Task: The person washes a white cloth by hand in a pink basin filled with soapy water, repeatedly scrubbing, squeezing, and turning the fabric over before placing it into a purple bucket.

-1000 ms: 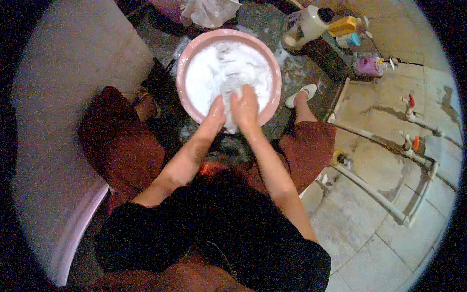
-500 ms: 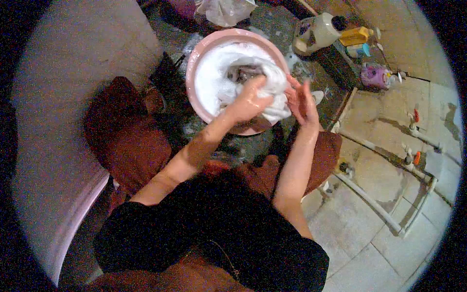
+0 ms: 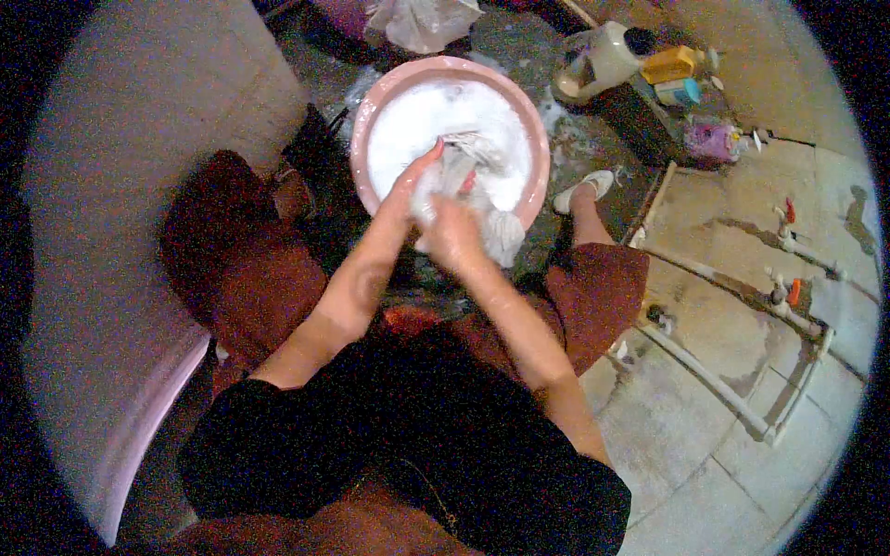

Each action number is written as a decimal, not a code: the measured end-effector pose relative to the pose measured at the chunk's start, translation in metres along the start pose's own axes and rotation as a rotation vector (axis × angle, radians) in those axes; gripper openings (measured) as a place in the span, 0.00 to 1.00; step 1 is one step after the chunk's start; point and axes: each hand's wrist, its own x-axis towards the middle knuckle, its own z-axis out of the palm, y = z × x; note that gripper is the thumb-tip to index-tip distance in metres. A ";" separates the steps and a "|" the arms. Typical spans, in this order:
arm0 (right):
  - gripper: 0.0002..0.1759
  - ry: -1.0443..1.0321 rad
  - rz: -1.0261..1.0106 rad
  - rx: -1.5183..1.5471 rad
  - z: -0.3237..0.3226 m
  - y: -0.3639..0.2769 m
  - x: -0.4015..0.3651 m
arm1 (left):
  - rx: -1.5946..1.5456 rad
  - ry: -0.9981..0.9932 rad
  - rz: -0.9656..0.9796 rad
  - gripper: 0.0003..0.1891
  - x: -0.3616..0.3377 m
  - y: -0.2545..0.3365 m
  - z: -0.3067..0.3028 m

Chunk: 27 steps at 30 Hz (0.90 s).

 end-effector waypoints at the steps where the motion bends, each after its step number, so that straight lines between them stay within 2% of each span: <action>1: 0.18 -0.008 -0.080 0.026 0.003 -0.014 -0.007 | 0.132 -0.039 0.050 0.22 -0.014 0.003 0.007; 2: 0.21 -0.018 -0.084 0.026 -0.004 -0.028 -0.008 | 0.134 -0.042 0.041 0.22 0.004 -0.010 -0.018; 4: 0.24 0.169 0.018 -0.110 0.029 0.020 0.010 | 0.042 -0.175 0.185 0.20 0.045 -0.047 -0.095; 5: 0.25 0.238 0.216 0.043 0.032 0.050 0.026 | 0.044 -0.169 0.181 0.20 0.034 -0.050 -0.080; 6: 0.25 0.311 0.398 0.196 0.026 0.074 0.045 | 0.504 -0.073 0.364 0.20 0.012 -0.043 -0.040; 8: 0.23 0.337 0.376 0.186 0.016 0.090 0.054 | 1.424 0.153 0.679 0.20 -0.025 -0.045 0.023; 9: 0.21 0.375 0.343 0.167 0.012 0.095 0.059 | 0.566 0.104 0.607 0.22 0.004 -0.063 0.005; 10: 0.23 0.381 0.259 0.170 0.014 0.086 0.056 | 0.564 0.091 0.609 0.22 0.020 -0.060 -0.017; 11: 0.25 0.381 0.184 0.173 0.026 0.067 0.041 | 0.235 -0.004 0.315 0.22 0.028 -0.054 -0.042; 12: 0.23 0.411 0.015 0.244 0.034 0.045 0.029 | -0.089 -0.095 0.022 0.22 0.038 -0.050 -0.064; 13: 0.21 0.437 -0.155 0.316 0.037 0.022 0.016 | -0.090 -0.097 0.020 0.22 0.054 -0.054 -0.088; 14: 0.20 0.174 -0.233 0.172 0.026 0.002 0.006 | 0.229 -0.132 0.241 0.23 0.070 -0.059 -0.114; 16: 0.20 0.200 0.299 0.215 0.047 0.042 0.031 | 0.866 -0.173 0.675 0.23 0.077 -0.074 -0.152; 17: 0.20 0.183 0.508 0.323 0.040 0.070 0.061 | 0.222 0.352 0.250 0.20 0.041 -0.052 -0.055; 18: 0.20 0.156 0.732 0.431 0.030 0.102 0.072 | 0.224 0.363 0.255 0.20 0.027 -0.048 -0.011; 20: 0.20 -0.120 0.427 1.553 0.028 0.159 0.054 | 0.245 0.240 0.379 0.19 0.007 -0.042 0.043; 21: 0.20 -0.121 0.420 1.549 0.013 0.159 0.056 | 0.244 0.235 0.384 0.19 -0.007 -0.030 0.073; 23: 0.22 -0.146 0.652 1.296 -0.025 0.140 0.051 | 0.674 0.075 0.519 0.19 -0.034 -0.019 0.118; 24: 0.22 -0.156 0.653 1.262 -0.040 0.133 0.053 | 0.665 0.081 0.523 0.19 -0.041 -0.017 0.125; 26: 0.21 -0.162 0.572 1.308 -0.061 0.117 0.058 | 1.118 -0.212 0.636 0.20 -0.044 -0.013 0.137; 27: 0.21 -0.168 0.544 1.320 -0.068 0.110 0.060 | 1.197 -0.293 0.682 0.23 -0.040 -0.022 0.134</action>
